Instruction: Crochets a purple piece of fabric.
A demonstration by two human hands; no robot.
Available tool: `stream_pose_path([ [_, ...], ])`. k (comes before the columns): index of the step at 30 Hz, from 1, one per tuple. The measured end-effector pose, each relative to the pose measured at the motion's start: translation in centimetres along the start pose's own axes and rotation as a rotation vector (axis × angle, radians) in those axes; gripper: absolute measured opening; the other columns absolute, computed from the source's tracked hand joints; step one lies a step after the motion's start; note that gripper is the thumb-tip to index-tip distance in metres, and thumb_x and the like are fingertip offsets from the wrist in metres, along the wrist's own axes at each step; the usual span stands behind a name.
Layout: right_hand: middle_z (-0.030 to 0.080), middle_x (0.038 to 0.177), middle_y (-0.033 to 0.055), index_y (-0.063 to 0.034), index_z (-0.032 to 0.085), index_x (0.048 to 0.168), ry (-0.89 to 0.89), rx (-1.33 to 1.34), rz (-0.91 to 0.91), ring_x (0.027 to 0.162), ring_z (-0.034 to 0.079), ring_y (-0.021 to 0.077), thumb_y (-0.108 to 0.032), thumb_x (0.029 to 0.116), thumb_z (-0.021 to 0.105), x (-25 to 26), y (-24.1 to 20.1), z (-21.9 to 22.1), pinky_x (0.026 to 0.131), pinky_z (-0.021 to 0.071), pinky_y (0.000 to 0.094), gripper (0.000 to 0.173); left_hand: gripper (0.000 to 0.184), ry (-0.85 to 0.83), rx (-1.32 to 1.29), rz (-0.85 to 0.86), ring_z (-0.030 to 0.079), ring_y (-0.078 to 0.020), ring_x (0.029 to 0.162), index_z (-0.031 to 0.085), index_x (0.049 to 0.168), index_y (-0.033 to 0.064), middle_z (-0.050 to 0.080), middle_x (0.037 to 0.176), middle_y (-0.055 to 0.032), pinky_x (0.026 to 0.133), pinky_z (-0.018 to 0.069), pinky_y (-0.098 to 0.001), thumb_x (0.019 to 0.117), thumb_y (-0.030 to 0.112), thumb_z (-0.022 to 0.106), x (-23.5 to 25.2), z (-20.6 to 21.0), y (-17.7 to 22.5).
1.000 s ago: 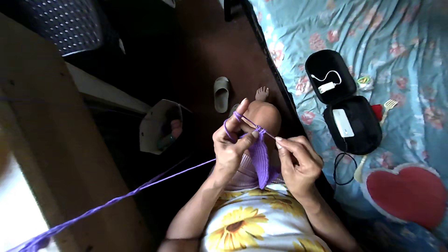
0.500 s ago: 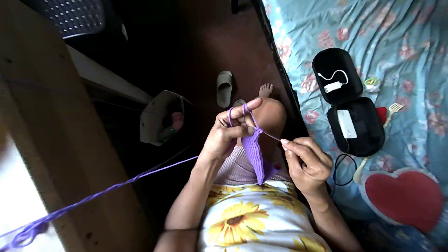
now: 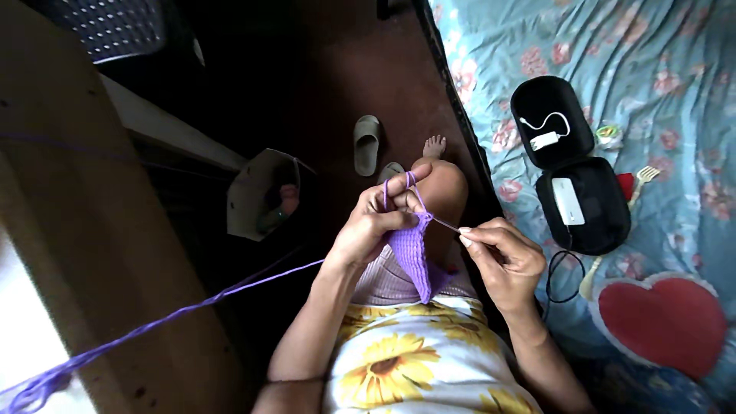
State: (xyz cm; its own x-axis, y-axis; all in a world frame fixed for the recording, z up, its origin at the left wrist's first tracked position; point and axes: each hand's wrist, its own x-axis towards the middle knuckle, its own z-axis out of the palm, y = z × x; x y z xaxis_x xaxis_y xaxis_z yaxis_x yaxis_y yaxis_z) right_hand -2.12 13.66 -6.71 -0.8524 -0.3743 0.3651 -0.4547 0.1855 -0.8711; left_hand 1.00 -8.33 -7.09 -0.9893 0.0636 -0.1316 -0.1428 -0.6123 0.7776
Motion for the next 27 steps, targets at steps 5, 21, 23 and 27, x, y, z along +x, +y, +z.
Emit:
stream_pose_path([
  [5, 0.072, 0.086, -0.0031, -0.0068, 0.078, 0.095, -0.045, 0.379, 0.351, 0.065, 0.058, -0.0024, 0.001, 0.0888, 0.07, 0.3, -0.2, -0.3, 0.058, 0.0491, 0.0137, 0.013, 0.064, -0.038, -0.018, 0.006, 0.065, -0.0047, 0.068, 0.048, 0.148, 0.0006, 0.072, 0.086, -0.0028, 0.063, 0.0555, -0.0189, 0.0851, -0.009, 0.051, 0.0, -0.2, 0.0],
  [21, 0.071, 0.089, 0.0001, 0.0005, 0.075, 0.096, 0.03, 0.201, 0.23, 0.077, 0.066, -0.0003, 0.004, 0.0886, 0.068, 0.5, -1.2, 1.4, 0.07, 0.0578, 0.0151, 0.012, 0.068, 0.229, 0.204, 0.205, 0.066, -0.0052, 0.067, 0.052, 0.148, 0.0044, 0.072, 0.08, 0.0003, 0.065, 0.0569, -0.0216, 0.0836, -0.013, 0.065, -0.2, 2.1, -1.1],
  [23, 0.07, 0.086, 0.0026, 0.0015, 0.076, 0.095, 0.015, -0.051, 0.112, 0.078, 0.065, -0.001, -0.001, 0.0901, 0.068, 0.8, -1.5, 1.6, 0.07, 0.0556, 0.0125, 0.01, 0.066, 0.259, 0.374, 0.33, 0.068, -0.0034, 0.075, 0.054, 0.144, -0.0003, 0.074, 0.091, 0.0023, 0.071, 0.0584, -0.022, 0.0807, -0.013, 0.065, -0.2, 2.5, -2.1],
  [27, 0.07, 0.089, 0.0019, -0.0005, 0.075, 0.099, 0.011, -0.059, 0.171, 0.077, 0.065, -0.0011, -0.002, 0.0915, 0.067, 1.8, -2.2, 1.8, 0.069, 0.0559, 0.0127, 0.011, 0.042, 0.253, 0.616, 0.754, 0.069, -0.0064, 0.086, 0.066, 0.129, 0.0009, 0.073, 0.097, -0.0038, 0.081, 0.0583, -0.0266, 0.0875, -0.005, 0.067, 0.4, 2.6, -4.2],
])
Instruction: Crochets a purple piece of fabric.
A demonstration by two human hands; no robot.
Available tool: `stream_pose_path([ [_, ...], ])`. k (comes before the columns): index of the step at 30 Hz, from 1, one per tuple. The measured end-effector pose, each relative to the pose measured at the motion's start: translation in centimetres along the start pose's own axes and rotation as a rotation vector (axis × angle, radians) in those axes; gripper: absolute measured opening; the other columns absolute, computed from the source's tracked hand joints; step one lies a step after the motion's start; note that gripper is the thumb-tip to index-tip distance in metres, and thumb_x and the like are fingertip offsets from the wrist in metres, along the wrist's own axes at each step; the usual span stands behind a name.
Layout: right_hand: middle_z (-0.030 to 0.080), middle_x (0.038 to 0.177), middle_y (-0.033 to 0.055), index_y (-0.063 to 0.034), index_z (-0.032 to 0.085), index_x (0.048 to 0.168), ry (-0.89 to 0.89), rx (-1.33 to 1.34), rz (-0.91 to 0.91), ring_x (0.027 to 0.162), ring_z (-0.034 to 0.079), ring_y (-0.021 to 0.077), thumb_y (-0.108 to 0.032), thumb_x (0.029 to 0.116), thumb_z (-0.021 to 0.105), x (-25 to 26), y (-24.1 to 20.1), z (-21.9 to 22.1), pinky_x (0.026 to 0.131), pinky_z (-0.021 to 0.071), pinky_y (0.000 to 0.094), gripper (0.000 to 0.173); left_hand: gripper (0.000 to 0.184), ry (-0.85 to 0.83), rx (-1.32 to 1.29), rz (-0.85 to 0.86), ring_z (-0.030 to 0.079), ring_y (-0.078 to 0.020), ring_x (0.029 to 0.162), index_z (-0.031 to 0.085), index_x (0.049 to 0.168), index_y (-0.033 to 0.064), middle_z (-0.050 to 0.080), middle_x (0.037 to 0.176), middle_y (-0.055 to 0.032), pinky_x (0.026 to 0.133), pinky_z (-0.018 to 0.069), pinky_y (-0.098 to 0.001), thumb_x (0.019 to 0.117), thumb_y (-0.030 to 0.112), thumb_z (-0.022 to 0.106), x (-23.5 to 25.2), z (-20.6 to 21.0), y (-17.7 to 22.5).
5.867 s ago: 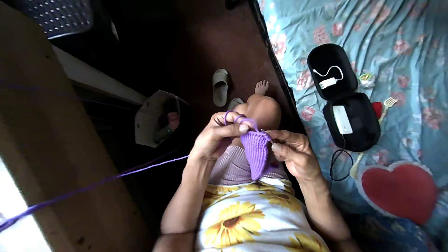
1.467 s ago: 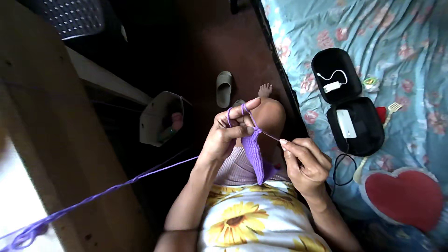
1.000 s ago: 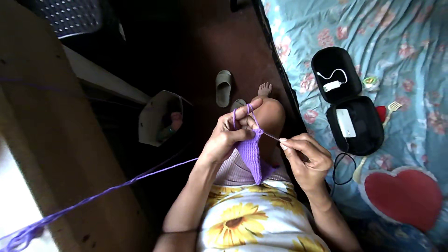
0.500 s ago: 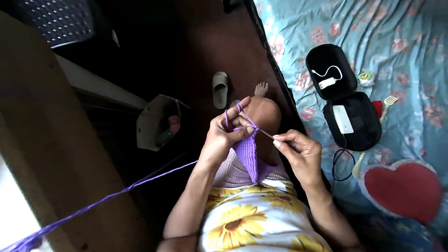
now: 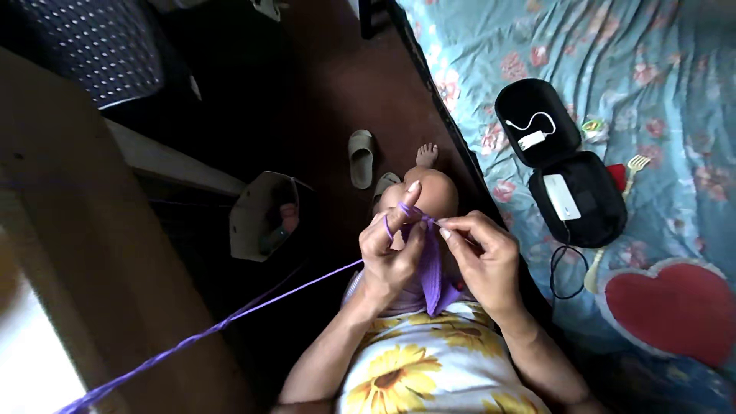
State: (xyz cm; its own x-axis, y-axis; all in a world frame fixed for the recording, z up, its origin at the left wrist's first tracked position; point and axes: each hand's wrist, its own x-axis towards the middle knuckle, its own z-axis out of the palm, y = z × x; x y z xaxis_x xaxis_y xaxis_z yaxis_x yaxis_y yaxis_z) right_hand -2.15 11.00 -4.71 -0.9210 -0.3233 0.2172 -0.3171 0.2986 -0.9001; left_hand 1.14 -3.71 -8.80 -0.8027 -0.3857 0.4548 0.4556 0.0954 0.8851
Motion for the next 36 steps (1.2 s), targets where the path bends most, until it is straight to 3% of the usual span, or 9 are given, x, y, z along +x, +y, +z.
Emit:
stream_pose_path([
  [1, 0.071, 0.09, -0.0002, -0.0019, 0.074, 0.102, -0.035, 0.163, 0.103, 0.073, 0.064, -0.002, -0.001, 0.0917, 0.067, 0.3, -0.1, -0.3, 0.067, 0.0556, 0.0128, 0.012, 0.038, 0.025, -0.012, 0.025, 0.068, -0.0067, 0.088, 0.068, 0.127, 0.0062, 0.074, 0.098, -0.0021, 0.083, 0.0577, -0.0269, 0.09, -0.002, 0.068, -0.1, 0.1, 0.1],
  [3, 0.069, 0.08, -0.0017, -0.0055, 0.073, 0.101, -0.082, 0.495, 0.314, 0.056, 0.05, -0.0029, 0.001, 0.0907, 0.066, 0.5, 0.0, -0.5, 0.051, 0.0407, 0.0128, 0.014, 0.038, 0.075, -0.088, -0.005, 0.069, -0.0067, 0.092, 0.07, 0.126, 0.0126, 0.074, 0.102, 0.001, 0.084, 0.0584, -0.0269, 0.0901, -0.002, 0.068, 0.0, 0.2, 0.7],
  [5, 0.068, 0.079, -0.0013, -0.0053, 0.073, 0.1, -0.07, 0.559, 0.346, 0.055, 0.049, -0.0028, 0.001, 0.0905, 0.066, 0.2, 0.2, -0.4, 0.049, 0.039, 0.0131, 0.013, 0.043, 0.119, -0.19, -0.117, 0.07, -0.006, 0.09, 0.072, 0.127, 0.0165, 0.075, 0.102, 0.0033, 0.083, 0.059, -0.0265, 0.0884, -0.003, 0.068, 0.2, 0.1, 1.3],
  [9, 0.071, 0.088, 0.0029, 0.0026, 0.075, 0.097, 0.097, 0.103, -0.052, 0.08, 0.066, 0.0, 0.001, 0.0901, 0.069, -0.9, 0.8, 0.3, 0.073, 0.0573, 0.014, 0.009, 0.051, 0.138, -0.336, -0.327, 0.07, -0.0054, 0.079, 0.067, 0.135, 0.0128, 0.076, 0.094, 0.003, 0.073, 0.0592, -0.0244, 0.0872, -0.006, 0.066, 0.7, -0.6, 1.8],
  [13, 0.066, 0.081, 0.009, 0.0, 0.077, 0.093, 0.221, -0.256, -0.34, 0.076, 0.063, 0.0053, -0.003, 0.0924, 0.067, -1.0, 1.3, 0.9, 0.07, 0.0517, 0.0128, 0.01, 0.053, 0.081, -0.377, -0.398, 0.068, -0.0046, 0.073, 0.065, 0.137, 0.0089, 0.076, 0.088, 0.0015, 0.069, 0.0575, -0.0224, 0.0865, -0.009, 0.062, 1.3, -1.3, 2.1],
  [18, 0.066, 0.079, 0.0109, -0.0019, 0.078, 0.093, 0.221, -0.411, -0.432, 0.072, 0.063, 0.0113, -0.004, 0.0927, 0.067, -1.0, 1.5, 0.6, 0.066, 0.0517, 0.0179, 0.012, 0.053, -0.012, -0.36, -0.413, 0.066, -0.0043, 0.071, 0.065, 0.135, 0.0042, 0.074, 0.086, 0.0005, 0.068, 0.0566, -0.0216, 0.0852, -0.011, 0.06, 1.7, -2.0, 2.1],
  [31, 0.066, 0.078, 0.01, -0.0015, 0.078, 0.092, 0.131, -0.342, -0.424, 0.072, 0.062, 0.0086, -0.003, 0.0928, 0.067, -1.5, 1.7, -0.6, 0.066, 0.0502, 0.0155, 0.011, 0.048, -0.165, -0.644, -0.581, 0.066, -0.0058, 0.068, 0.072, 0.125, 0.0065, 0.072, 0.079, 0.0016, 0.065, 0.0568, -0.0234, 0.0805, -0.006, 0.06, 2.4, -3.8, 0.2],
  [34, 0.067, 0.084, 0.0057, 0.0016, 0.076, 0.095, 0.087, -0.086, -0.238, 0.078, 0.063, 0.0008, -0.003, 0.0931, 0.069, -1.5, 1.4, -0.7, 0.071, 0.0536, 0.0111, 0.008, 0.052, -0.183, -0.617, -0.538, 0.066, -0.0043, 0.07, 0.068, 0.131, 0.0069, 0.073, 0.086, 0.0021, 0.064, 0.0569, -0.0212, 0.0821, -0.008, 0.063, 2.2, -3.2, 0.6],
  [36, 0.07, 0.088, 0.0016, 0.0005, 0.076, 0.1, 0.049, 0.168, -0.061, 0.079, 0.065, 0.0011, 0.0, 0.0919, 0.069, -1.3, 1.2, -0.6, 0.072, 0.0573, 0.0154, 0.01, 0.055, -0.128, -0.583, -0.503, 0.066, -0.0035, 0.071, 0.065, 0.136, 0.0088, 0.073, 0.085, 0.0034, 0.067, 0.0565, -0.0212, 0.0839, -0.008, 0.063, 1.9, -2.1, 1.0],
])
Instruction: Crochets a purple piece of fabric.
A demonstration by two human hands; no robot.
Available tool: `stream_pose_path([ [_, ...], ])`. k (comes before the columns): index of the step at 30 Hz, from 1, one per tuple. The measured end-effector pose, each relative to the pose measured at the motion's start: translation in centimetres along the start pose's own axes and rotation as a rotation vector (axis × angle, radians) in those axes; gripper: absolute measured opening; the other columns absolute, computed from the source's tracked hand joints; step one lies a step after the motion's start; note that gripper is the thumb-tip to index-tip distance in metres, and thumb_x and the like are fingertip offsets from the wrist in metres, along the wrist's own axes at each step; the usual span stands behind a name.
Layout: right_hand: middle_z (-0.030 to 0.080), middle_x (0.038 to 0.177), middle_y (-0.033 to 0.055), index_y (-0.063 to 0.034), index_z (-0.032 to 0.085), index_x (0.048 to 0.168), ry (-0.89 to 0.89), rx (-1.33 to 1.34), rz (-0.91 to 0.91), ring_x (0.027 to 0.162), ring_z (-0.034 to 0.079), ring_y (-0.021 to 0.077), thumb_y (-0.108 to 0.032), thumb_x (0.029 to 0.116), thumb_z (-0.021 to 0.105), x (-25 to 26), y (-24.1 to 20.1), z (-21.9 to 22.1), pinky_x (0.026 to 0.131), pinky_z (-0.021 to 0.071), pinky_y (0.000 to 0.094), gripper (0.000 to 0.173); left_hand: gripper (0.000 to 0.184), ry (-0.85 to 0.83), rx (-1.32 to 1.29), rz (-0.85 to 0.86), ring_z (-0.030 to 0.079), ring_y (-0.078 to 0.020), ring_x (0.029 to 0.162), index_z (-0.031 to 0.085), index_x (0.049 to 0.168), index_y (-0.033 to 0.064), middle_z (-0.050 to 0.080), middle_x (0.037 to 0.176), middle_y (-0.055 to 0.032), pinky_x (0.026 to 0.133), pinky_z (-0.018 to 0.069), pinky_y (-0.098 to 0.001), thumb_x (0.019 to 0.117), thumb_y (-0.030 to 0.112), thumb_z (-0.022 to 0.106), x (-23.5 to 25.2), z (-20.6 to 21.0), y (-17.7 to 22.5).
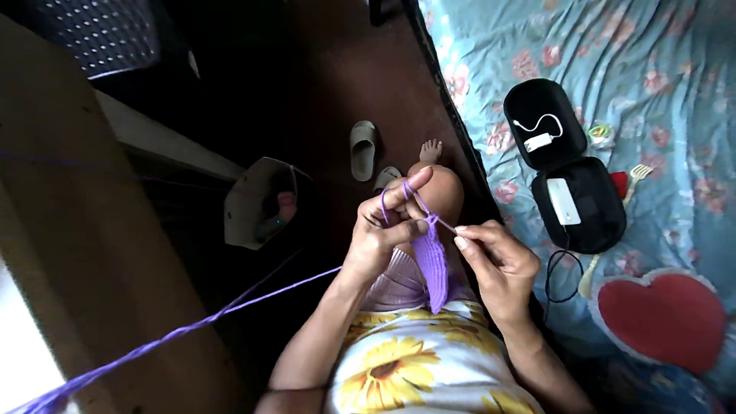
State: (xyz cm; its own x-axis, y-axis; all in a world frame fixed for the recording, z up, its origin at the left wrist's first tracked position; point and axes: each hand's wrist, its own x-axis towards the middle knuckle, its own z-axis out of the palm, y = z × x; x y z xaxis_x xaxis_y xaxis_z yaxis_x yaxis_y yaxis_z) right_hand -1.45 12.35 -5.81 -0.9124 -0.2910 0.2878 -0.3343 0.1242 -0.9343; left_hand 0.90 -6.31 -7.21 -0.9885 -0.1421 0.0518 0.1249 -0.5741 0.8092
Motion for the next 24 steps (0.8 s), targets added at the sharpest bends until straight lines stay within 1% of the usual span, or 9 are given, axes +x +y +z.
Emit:
stream_pose_path([
  [1, 0.071, 0.09, -0.0007, -0.0021, 0.076, 0.102, -0.008, 0.106, 0.091, 0.077, 0.065, 0.0002, 0.001, 0.0918, 0.068, 0.1, -0.1, 0.0, 0.07, 0.0572, 0.0158, 0.013, 0.056, 0.033, 0.0, 0.026, 0.066, -0.0039, 0.073, 0.063, 0.138, 0.0089, 0.073, 0.086, 0.0032, 0.069, 0.0569, -0.0221, 0.0849, -0.008, 0.062, -0.1, 0.6, -0.3],
  [3, 0.072, 0.088, -0.002, -0.005, 0.075, 0.107, -0.001, 0.276, 0.235, 0.064, 0.056, -0.0018, 0.001, 0.0912, 0.068, 0.3, 0.0, 0.1, 0.057, 0.0476, 0.0147, 0.018, 0.059, 0.103, -0.02, 0.063, 0.066, -0.0051, 0.075, 0.059, 0.142, 0.0098, 0.072, 0.089, 0.0017, 0.072, 0.057, -0.0231, 0.0864, -0.009, 0.06, -0.4, 1.7, -0.8],
  [5, 0.072, 0.087, -0.0018, -0.0052, 0.075, 0.107, 0.032, 0.274, 0.253, 0.063, 0.056, -0.0015, 0.002, 0.0903, 0.068, 0.3, 0.2, 0.3, 0.056, 0.0474, 0.0148, 0.02, 0.06, 0.165, -0.001, 0.09, 0.066, -0.0059, 0.076, 0.058, 0.144, 0.0103, 0.073, 0.091, 0.0009, 0.072, 0.0571, -0.0233, 0.0872, -0.009, 0.061, -0.6, 2.4, -1.2],
  [7, 0.072, 0.091, -0.0007, -0.0031, 0.076, 0.106, 0.068, 0.055, 0.1, 0.076, 0.064, 0.0002, 0.001, 0.0913, 0.07, 0.0, 0.5, 0.3, 0.068, 0.0563, 0.0155, 0.016, 0.057, 0.208, 0.047, 0.119, 0.067, -0.0056, 0.075, 0.06, 0.142, 0.0091, 0.074, 0.091, 0.0008, 0.072, 0.0573, -0.0228, 0.0877, -0.009, 0.062, -0.7, 2.6, -1.4],
  [10, 0.066, 0.083, 0.005, -0.0006, 0.078, 0.098, 0.138, -0.298, -0.167, 0.076, 0.062, 0.0019, -0.002, 0.092, 0.069, -0.4, 1.2, 0.6, 0.068, 0.0525, 0.0125, 0.01, 0.052, 0.232, 0.112, 0.132, 0.068, -0.006, 0.074, 0.065, 0.137, 0.0082, 0.075, 0.09, 0.0006, 0.072, 0.0578, -0.0237, 0.0875, -0.009, 0.062, -0.7, 2.2, -1.5],
  [12, 0.065, 0.08, 0.0078, -0.0008, 0.078, 0.096, 0.159, -0.426, -0.266, 0.074, 0.061, 0.0042, -0.003, 0.0922, 0.068, -0.4, 1.5, 0.6, 0.068, 0.0511, 0.0128, 0.011, 0.052, 0.225, 0.124, 0.111, 0.068, -0.0056, 0.072, 0.066, 0.136, 0.0072, 0.075, 0.087, 0.0009, 0.07, 0.0577, -0.0235, 0.0862, -0.009, 0.061, -0.4, 1.8, -1.4],
  [16, 0.064, 0.079, 0.01, -0.0018, 0.078, 0.096, 0.137, -0.544, -0.357, 0.072, 0.061, 0.0086, -0.004, 0.0938, 0.067, -0.4, 1.4, 0.3, 0.067, 0.0505, 0.0161, 0.012, 0.049, 0.152, 0.102, 0.027, 0.065, -0.0048, 0.07, 0.068, 0.131, 0.0059, 0.072, 0.082, 0.0021, 0.068, 0.0564, -0.0229, 0.0852, -0.009, 0.057, -0.1, 1.0, -0.4],
  [19, 0.066, 0.08, 0.0111, -0.0028, 0.079, 0.096, 0.096, -0.58, -0.39, 0.073, 0.063, 0.0111, -0.005, 0.0937, 0.067, -0.6, 1.3, -0.1, 0.067, 0.0515, 0.0184, 0.012, 0.049, 0.106, 0.034, -0.063, 0.061, -0.0027, 0.064, 0.072, 0.125, 0.0075, 0.069, 0.076, 0.0039, 0.061, 0.0531, -0.0198, 0.0821, -0.008, 0.056, 0.3, 0.2, 0.0],
  [24, 0.066, 0.08, 0.0105, -0.003, 0.079, 0.095, 0.038, -0.499, -0.373, 0.073, 0.062, 0.0085, -0.004, 0.0934, 0.067, -0.8, 1.4, -0.5, 0.067, 0.051, 0.0158, 0.012, 0.048, -0.01, -0.118, -0.142, 0.063, -0.0032, 0.068, 0.072, 0.125, 0.0075, 0.07, 0.083, 0.0024, 0.063, 0.0543, -0.0197, 0.0812, -0.005, 0.057, 0.5, -1.3, -0.2],
])
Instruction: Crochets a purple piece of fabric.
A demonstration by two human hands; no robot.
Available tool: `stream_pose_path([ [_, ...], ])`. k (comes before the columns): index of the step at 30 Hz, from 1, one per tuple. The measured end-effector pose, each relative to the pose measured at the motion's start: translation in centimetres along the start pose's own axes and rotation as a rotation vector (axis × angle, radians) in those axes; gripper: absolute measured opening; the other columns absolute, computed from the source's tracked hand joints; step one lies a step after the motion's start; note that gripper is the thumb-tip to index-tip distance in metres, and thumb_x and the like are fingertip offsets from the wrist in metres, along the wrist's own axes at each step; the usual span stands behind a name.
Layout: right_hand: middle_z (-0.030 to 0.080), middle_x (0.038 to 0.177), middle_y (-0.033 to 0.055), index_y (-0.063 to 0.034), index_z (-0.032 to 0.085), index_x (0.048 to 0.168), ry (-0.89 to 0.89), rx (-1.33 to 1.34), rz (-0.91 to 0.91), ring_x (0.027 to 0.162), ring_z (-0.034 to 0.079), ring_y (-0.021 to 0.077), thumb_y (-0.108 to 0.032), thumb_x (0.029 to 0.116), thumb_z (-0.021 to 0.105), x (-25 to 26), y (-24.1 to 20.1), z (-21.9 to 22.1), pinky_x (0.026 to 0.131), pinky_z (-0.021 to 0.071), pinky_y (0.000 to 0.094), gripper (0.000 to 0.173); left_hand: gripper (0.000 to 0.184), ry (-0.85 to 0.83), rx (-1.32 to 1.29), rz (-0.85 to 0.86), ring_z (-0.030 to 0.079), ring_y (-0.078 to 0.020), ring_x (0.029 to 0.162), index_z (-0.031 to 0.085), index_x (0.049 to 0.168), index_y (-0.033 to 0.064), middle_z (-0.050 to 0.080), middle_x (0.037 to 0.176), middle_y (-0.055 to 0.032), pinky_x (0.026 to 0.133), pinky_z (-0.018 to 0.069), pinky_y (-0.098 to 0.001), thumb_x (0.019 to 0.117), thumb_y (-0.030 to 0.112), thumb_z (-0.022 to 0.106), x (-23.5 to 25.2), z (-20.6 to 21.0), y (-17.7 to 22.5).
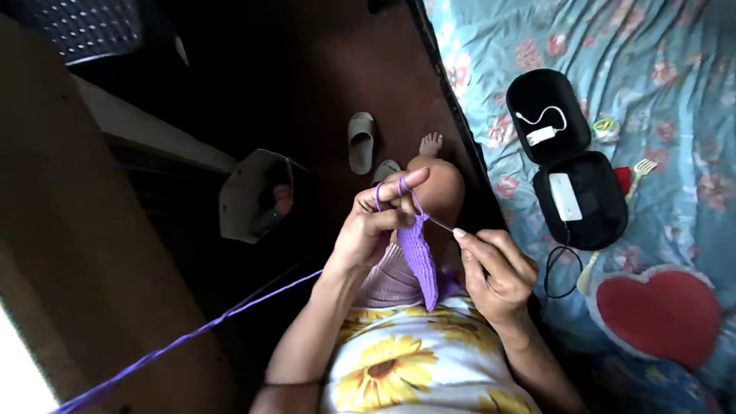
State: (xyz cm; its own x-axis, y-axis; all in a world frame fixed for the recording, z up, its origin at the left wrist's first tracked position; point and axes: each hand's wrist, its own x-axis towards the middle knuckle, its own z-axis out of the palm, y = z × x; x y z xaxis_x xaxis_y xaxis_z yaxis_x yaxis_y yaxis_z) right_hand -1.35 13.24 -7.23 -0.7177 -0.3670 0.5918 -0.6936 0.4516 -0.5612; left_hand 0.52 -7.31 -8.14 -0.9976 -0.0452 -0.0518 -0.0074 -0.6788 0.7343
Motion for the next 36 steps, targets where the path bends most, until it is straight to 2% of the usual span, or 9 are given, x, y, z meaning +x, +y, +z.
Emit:
stream_pose_path([
  [8, 0.07, 0.09, -0.0026, -0.0068, 0.078, 0.104, -0.099, 0.602, 0.44, 0.078, 0.063, -0.0003, -0.004, 0.093, 0.07, 0.4, -0.1, -0.5, 0.071, 0.0562, 0.0157, 0.015, 0.046, -0.045, 0.011, 0.013, 0.063, -0.0021, 0.065, 0.07, 0.128, 0.0066, 0.071, 0.08, 0.0034, 0.061, 0.0541, -0.0181, 0.0843, -0.007, 0.064, -0.4, 0.6, -0.2],
  [13, 0.075, 0.101, -0.0021, -0.0111, 0.075, 0.122, -0.222, 1.045, 0.683, 0.067, 0.056, -0.0063, -0.006, 0.098, 0.063, 1.5, -0.3, 0.3, 0.058, 0.0444, 0.0108, 0.027, 0.043, 0.008, 0.093, -0.008, 0.069, -0.0057, 0.076, 0.071, 0.125, 0.0046, 0.075, 0.086, -0.0008, 0.072, 0.0589, -0.0235, 0.086, -0.01, 0.062, -0.8, 2.3, -1.1],
  [18, 0.064, 0.072, -0.0071, -0.014, 0.079, 0.112, -0.23, 1.28, 0.855, 0.054, 0.045, -0.0076, -0.007, 0.0964, 0.064, 1.6, 0.2, 0.3, 0.05, 0.0357, 0.0098, 0.023, 0.007, -0.113, 0.108, -0.036, 0.068, -0.0039, 0.08, 0.079, 0.093, 0.0196, 0.073, 0.088, 0.0051, 0.074, 0.0575, -0.0235, 0.0903, 0.025, 0.075, -0.5, -1.6, 0.6],
  [20, 0.065, 0.071, -0.0072, -0.0132, 0.079, 0.11, -0.233, 1.308, 0.883, 0.053, 0.045, -0.0076, -0.007, 0.0957, 0.065, 1.5, 0.4, 0.2, 0.049, 0.0357, 0.0097, 0.021, 0.01, -0.214, 0.242, -0.081, 0.068, -0.0056, 0.082, 0.076, 0.083, 0.0195, 0.072, 0.087, 0.0052, 0.074, 0.0579, -0.0251, 0.0868, 0.029, 0.078, -0.6, -3.5, 1.8],
  [24, 0.064, 0.07, -0.0071, -0.0116, 0.079, 0.11, -0.271, 1.334, 0.916, 0.052, 0.044, -0.0077, -0.006, 0.0952, 0.065, 1.6, 0.3, 0.3, 0.048, 0.0347, 0.0098, 0.022, 0.027, -0.372, 0.34, -0.03, 0.069, -0.0134, 0.108, 0.069, 0.07, 0.0192, 0.075, 0.106, 0.0022, 0.094, 0.0561, -0.0303, 0.0887, 0.037, 0.076, -0.7, -4.9, 2.5],
  [26, 0.065, 0.071, -0.0056, -0.0109, 0.079, 0.11, -0.286, 1.356, 0.923, 0.052, 0.045, -0.0071, -0.005, 0.0946, 0.065, 1.6, 0.2, 0.4, 0.048, 0.0354, 0.01, 0.022, 0.02, -0.359, 0.174, 0.111, 0.062, -0.0256, 0.126, 0.076, 0.08, 0.0213, 0.073, 0.121, -0.0046, 0.11, 0.0466, -0.0416, 0.0902, 0.039, 0.074, -0.3, -4.5, 1.5],
  [28, 0.065, 0.07, -0.0055, -0.011, 0.08, 0.108, -0.293, 1.35, 0.921, 0.052, 0.045, -0.0069, -0.005, 0.094, 0.065, 1.6, 0.1, 0.4, 0.048, 0.0351, 0.0103, 0.021, 0.018, -0.327, 0.003, 0.186, 0.058, -0.027, 0.131, 0.081, 0.094, 0.02, 0.069, 0.131, -0.0073, 0.111, 0.0463, -0.0412, 0.0905, 0.034, 0.071, 0.2, -3.4, 0.2],
  [32, 0.07, 0.078, -0.003, -0.0086, 0.079, 0.11, -0.249, 1.237, 0.849, 0.055, 0.046, -0.0074, -0.003, 0.0955, 0.065, 1.6, 0.0, 0.2, 0.049, 0.0367, 0.0101, 0.021, 0.048, -0.291, 0.045, 0.111, 0.07, -0.0157, 0.103, 0.065, 0.137, 0.0241, 0.069, 0.13, -0.007, 0.088, 0.0582, -0.0305, 0.0901, 0.02, 0.075, 0.2, -1.1, -1.1],
  [36, 0.072, 0.096, -0.0008, -0.0039, 0.076, 0.118, -0.179, 0.75, 0.548, 0.078, 0.062, -0.0007, -0.001, 0.096, 0.063, 1.2, -0.3, 0.2, 0.072, 0.055, 0.0157, 0.026, 0.074, -0.141, 0.287, 0.131, 0.069, -0.0087, 0.081, 0.044, 0.153, 0.0115, 0.073, 0.111, -0.0045, 0.073, 0.0589, -0.0228, 0.0866, -0.006, 0.07, -0.3, 1.0, -0.7],
])
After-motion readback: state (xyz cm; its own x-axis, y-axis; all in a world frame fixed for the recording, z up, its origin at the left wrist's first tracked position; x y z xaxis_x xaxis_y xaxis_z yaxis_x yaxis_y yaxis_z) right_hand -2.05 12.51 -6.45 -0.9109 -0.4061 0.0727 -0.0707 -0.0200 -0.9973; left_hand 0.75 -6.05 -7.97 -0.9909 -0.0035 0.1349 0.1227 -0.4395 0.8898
